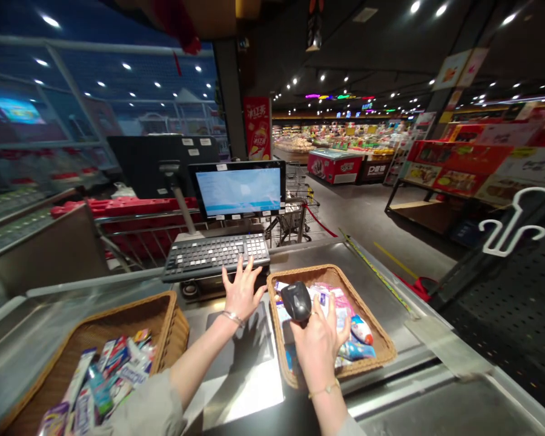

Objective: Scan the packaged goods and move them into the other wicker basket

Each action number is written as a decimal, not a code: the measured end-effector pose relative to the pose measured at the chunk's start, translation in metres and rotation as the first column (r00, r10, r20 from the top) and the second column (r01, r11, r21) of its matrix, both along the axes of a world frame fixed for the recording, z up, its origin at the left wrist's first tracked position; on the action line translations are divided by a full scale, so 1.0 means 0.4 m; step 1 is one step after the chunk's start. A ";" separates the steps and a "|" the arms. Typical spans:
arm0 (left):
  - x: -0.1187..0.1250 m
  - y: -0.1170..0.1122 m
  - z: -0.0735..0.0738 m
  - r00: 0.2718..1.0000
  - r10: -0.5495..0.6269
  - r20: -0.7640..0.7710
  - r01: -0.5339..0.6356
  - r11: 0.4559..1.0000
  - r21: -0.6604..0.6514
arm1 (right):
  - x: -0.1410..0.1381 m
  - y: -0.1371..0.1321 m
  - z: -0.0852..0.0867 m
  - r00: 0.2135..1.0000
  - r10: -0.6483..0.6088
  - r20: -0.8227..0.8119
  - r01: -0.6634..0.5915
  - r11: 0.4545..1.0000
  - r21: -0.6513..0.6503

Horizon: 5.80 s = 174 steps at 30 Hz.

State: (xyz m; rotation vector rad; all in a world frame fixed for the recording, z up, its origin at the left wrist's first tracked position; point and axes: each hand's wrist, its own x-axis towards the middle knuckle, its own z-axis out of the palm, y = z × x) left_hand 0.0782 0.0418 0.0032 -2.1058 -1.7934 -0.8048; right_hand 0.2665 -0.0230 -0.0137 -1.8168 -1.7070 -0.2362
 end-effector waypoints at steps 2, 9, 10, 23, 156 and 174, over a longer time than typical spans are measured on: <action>-0.043 -0.022 0.008 0.999 0.047 0.000 -0.047 0.999 -0.004 | -0.029 0.003 0.002 0.999 0.033 -0.006 -0.033 0.999 0.006; -0.193 -0.111 0.015 0.985 0.174 -0.004 -0.175 0.984 -0.022 | -0.140 -0.001 0.020 0.987 0.160 -0.010 -0.160 0.987 -0.022; -0.213 -0.125 0.015 0.982 0.189 -0.002 -0.189 0.982 -0.024 | -0.156 -0.004 0.023 0.983 0.182 -0.011 -0.182 0.983 -0.025; -0.472 -0.299 -0.049 0.928 0.373 -0.010 -0.373 0.926 -0.061 | -0.332 -0.033 0.001 0.931 0.366 0.017 -0.363 0.928 -0.084; -0.855 -0.480 -0.243 0.604 0.794 -0.071 -0.659 0.447 -0.605 | -0.465 -0.053 -0.069 0.847 0.531 -0.016 -0.530 0.842 -0.105; -0.814 -0.385 -0.343 0.933 0.297 -0.204 -0.358 0.697 -0.621 | -0.389 -0.053 -0.102 0.898 0.438 0.030 -0.431 0.892 -0.139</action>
